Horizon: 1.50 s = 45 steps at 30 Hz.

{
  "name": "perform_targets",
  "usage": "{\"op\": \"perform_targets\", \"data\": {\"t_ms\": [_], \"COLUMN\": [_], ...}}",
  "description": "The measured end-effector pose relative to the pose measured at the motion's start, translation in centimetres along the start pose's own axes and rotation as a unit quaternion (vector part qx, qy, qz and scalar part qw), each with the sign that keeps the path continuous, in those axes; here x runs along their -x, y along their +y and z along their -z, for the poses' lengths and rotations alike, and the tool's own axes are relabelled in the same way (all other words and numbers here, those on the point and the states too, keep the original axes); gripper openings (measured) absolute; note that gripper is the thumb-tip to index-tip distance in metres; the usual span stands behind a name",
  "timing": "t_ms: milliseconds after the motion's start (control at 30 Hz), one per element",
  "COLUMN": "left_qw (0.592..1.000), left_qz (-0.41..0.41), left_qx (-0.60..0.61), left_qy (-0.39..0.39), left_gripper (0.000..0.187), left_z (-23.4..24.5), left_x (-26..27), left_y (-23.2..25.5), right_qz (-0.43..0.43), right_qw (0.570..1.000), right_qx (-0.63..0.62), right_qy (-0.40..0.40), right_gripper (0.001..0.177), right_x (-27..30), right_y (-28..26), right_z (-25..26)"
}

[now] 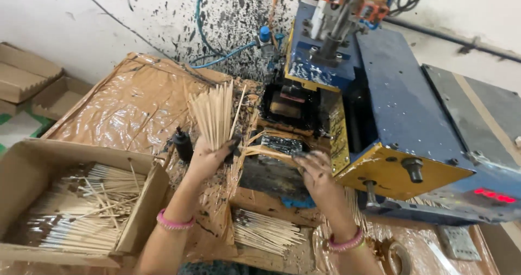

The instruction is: Feeding thin wooden or plastic sticks into a processing machine for manufacturing.

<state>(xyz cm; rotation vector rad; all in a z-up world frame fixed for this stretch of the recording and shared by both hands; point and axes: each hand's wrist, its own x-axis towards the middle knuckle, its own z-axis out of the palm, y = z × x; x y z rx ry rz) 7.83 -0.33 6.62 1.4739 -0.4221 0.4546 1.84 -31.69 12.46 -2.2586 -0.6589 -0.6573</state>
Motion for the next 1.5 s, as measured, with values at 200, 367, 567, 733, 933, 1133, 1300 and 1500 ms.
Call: {"op": "perform_targets", "data": {"t_ms": [200,367,567,733,933,1133,1300,1500], "left_qw": [0.973,0.959,0.941,0.966,0.977,0.978,0.927,0.989], "left_qz": [0.173,0.22,0.253,0.22,0.178,0.18,0.163,0.12], "left_qx": [0.153,0.179,0.224,0.101,0.007,0.098,-0.046,0.06], "left_qy": [0.005,0.031,0.024,0.087,0.117,-0.046,-0.334,-0.067], "left_gripper": [0.012,0.005,0.01,0.011,0.017,0.013,0.01,0.023], "left_z": [-3.8,-4.6,-4.6,-3.0,0.2,-3.3,-4.1,-0.5], "left_x": [-2.3,-2.5,-1.8,2.5,8.8,9.8,7.5,1.3], "left_y": [-10.4,-7.5,-5.5,-3.2,-2.4,0.7,4.1,-0.5], "right_qz": [-0.003,-0.052,-0.169,-0.056,-0.224,-0.173,-0.287,0.016], "right_qw": [0.982,0.989,0.974,0.988,0.933,0.935,0.847,0.982], "right_qx": [0.185,0.137,0.144,0.135,-0.077,0.223,-0.433,-0.179], "right_qy": [-0.045,-0.023,-0.046,0.05,0.27,0.214,0.109,0.065], "right_gripper": [0.045,0.049,0.036,0.029,0.023,0.036,0.03,0.027], "right_x": [0.5,0.1,2.0,3.8,14.0,14.1,14.7,3.7], "right_y": [3.0,-0.3,8.7,2.7,6.2,3.9,6.2,1.3], "right_z": [-1.0,-0.4,-3.6,0.2,4.8,3.0,-2.9,-0.7]}}
